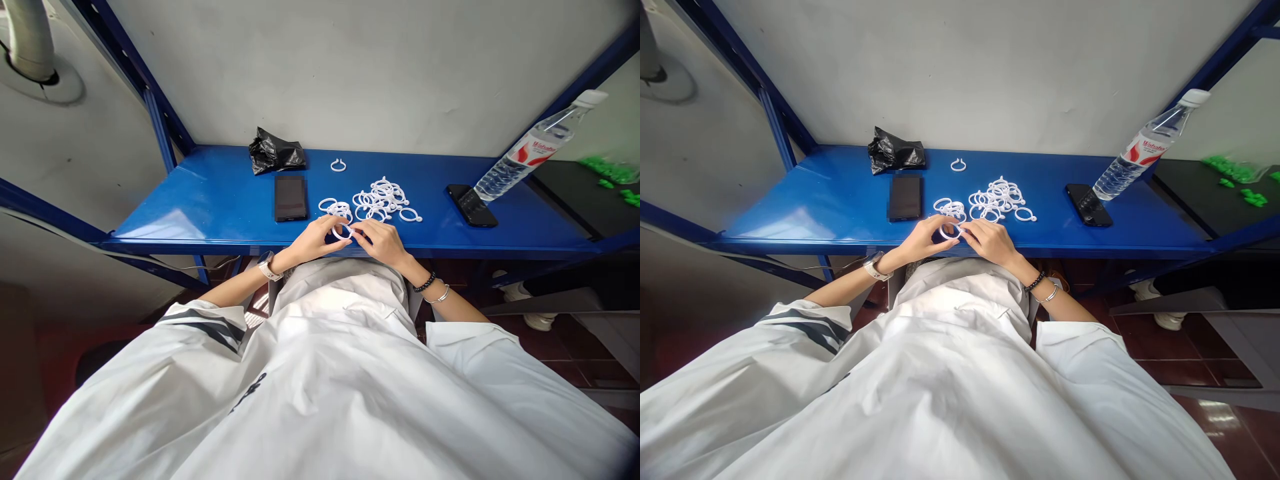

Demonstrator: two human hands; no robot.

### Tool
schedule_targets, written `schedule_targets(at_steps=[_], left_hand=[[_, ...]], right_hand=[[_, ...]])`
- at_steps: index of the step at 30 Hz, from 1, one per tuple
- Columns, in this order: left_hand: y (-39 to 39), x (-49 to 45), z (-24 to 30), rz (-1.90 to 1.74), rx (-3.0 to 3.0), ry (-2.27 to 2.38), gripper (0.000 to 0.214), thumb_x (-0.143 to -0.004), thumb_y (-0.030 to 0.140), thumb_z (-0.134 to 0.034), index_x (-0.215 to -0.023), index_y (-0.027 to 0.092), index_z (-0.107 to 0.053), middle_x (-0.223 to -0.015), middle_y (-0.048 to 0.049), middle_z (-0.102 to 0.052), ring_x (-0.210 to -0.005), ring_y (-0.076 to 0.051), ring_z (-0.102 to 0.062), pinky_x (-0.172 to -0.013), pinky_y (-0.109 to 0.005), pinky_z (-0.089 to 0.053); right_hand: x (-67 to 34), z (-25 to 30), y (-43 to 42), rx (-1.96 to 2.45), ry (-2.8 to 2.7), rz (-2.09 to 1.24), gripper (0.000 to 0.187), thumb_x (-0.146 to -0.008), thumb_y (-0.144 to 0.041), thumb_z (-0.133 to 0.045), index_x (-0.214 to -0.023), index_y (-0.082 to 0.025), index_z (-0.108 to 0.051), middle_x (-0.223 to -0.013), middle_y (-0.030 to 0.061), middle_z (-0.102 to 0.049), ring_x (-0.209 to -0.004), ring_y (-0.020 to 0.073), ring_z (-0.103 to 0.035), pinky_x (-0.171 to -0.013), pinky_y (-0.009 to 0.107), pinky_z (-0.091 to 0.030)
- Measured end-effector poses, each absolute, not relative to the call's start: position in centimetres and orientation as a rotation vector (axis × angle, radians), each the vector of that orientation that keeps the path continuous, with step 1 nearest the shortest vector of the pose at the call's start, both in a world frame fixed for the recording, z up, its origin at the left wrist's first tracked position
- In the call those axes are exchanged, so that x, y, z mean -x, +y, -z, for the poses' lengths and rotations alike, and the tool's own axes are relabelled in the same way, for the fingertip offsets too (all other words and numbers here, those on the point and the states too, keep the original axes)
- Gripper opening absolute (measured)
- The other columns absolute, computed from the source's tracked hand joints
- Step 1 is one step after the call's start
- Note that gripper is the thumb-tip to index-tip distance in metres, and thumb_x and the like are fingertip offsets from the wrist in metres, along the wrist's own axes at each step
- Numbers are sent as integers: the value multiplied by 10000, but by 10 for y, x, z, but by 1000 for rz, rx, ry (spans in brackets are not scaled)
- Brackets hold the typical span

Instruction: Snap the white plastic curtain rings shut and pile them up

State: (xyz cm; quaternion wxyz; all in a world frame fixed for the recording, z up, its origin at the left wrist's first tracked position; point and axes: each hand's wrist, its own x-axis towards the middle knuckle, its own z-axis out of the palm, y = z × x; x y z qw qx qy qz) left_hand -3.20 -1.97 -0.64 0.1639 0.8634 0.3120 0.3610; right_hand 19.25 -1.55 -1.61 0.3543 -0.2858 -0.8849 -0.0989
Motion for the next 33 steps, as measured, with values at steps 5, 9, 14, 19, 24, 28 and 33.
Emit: schedule_targets(at_steps=[5,9,14,19,24,28,33], left_hand=[[-21,32,6,-1035,-2450,890,348,-939,456,-598,-1137,170,-609,-936,-66,-693,-859,-186,-645,-766,-295,-506],[-22,32,6,-1042,-2450,875,342,-935,435,-611,-1142,163,-608,-911,-59,-688,-851,-183,-639,-750,-285,-497],[-23,32,4,-1024,-2465,875,349,-940,438,-598,-1148,158,-606,-899,-62,-683,-873,-193,-637,-770,-294,-497],[-24,32,2,-976,-2485,885,377,-949,456,-574,-1177,157,-601,-919,-74,-682,-896,-203,-637,-798,-307,-508],[-25,31,2,-973,-2513,890,398,-960,445,-561,-1217,142,-594,-933,-84,-681,-897,-205,-634,-808,-315,-513],[-25,31,4,-976,-2528,900,425,-965,447,-556,-1268,149,-571,-946,-87,-678,-893,-204,-634,-816,-323,-517],[-23,32,5,-972,-2541,897,449,-963,450,-561,-1299,152,-547,-959,-92,-676,-904,-210,-633,-816,-326,-515]], right_hand=[[-192,16,-16,781,-2300,236,240,-1027,-338,-463,-1048,-188,-649,-916,64,-745,-780,189,-673,-652,299,-475],[-192,15,-17,779,-2300,220,221,-1019,-330,-469,-1007,-190,-639,-890,55,-735,-762,181,-654,-648,299,-457],[-191,13,-18,760,-2300,218,171,-1001,-281,-484,-932,-191,-613,-841,45,-719,-745,173,-637,-629,297,-431],[-191,12,-18,749,-2303,205,158,-996,-267,-487,-907,-195,-595,-830,42,-706,-729,169,-623,-632,295,-429],[-192,13,-18,744,-2296,190,163,-997,-270,-476,-887,-203,-576,-813,44,-690,-700,171,-618,-618,293,-434],[-192,14,-17,747,-2292,195,160,-997,-279,-476,-887,-208,-568,-783,35,-678,-677,168,-621,-603,287,-437],[-193,17,-16,730,-2249,220,143,-1000,-292,-485,-912,-210,-562,-771,30,-678,-652,161,-626,-577,279,-437]])
